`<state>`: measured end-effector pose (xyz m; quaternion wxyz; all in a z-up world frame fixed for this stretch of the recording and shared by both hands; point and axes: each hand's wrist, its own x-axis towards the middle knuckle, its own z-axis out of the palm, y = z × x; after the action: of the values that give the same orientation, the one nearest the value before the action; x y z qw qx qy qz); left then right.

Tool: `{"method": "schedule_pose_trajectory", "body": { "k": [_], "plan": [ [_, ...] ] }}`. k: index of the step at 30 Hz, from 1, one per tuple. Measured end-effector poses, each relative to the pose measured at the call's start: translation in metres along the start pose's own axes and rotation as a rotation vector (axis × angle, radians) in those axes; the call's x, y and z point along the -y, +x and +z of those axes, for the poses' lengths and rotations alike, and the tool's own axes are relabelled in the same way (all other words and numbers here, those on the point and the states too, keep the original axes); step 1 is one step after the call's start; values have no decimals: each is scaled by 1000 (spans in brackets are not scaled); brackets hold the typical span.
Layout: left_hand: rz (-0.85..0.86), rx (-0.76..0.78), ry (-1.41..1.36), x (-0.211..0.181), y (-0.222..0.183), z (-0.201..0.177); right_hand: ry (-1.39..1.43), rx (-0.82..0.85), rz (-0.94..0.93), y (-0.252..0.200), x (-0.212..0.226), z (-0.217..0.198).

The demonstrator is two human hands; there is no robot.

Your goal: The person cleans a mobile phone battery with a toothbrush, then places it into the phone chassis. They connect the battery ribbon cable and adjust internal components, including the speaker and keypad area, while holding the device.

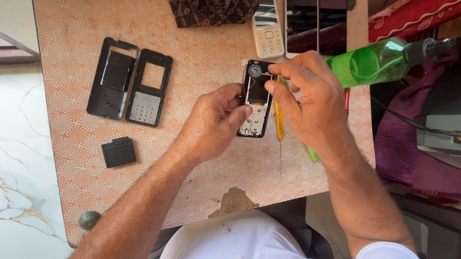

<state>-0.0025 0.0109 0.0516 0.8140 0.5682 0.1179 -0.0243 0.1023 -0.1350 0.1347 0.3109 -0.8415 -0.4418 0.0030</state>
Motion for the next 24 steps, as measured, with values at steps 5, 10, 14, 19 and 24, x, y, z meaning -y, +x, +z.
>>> {"method": "schedule_pose_trajectory", "body": {
  "k": [5,10,14,19,24],
  "plan": [
    [-1,-50,114,-1,1,1,-71,100,-2,-2,-4,0],
    [12,-61,156,0,3,1,-57,123,28,-1,-8,3],
    [13,-57,139,-4,3,2,5,124,76,2,-8,2],
    [28,-78,290,-6,1,3,117,81,85,5,-14,5],
    [20,-68,233,-3,2,2,159,42,105,7,-20,14]
  ]
}}
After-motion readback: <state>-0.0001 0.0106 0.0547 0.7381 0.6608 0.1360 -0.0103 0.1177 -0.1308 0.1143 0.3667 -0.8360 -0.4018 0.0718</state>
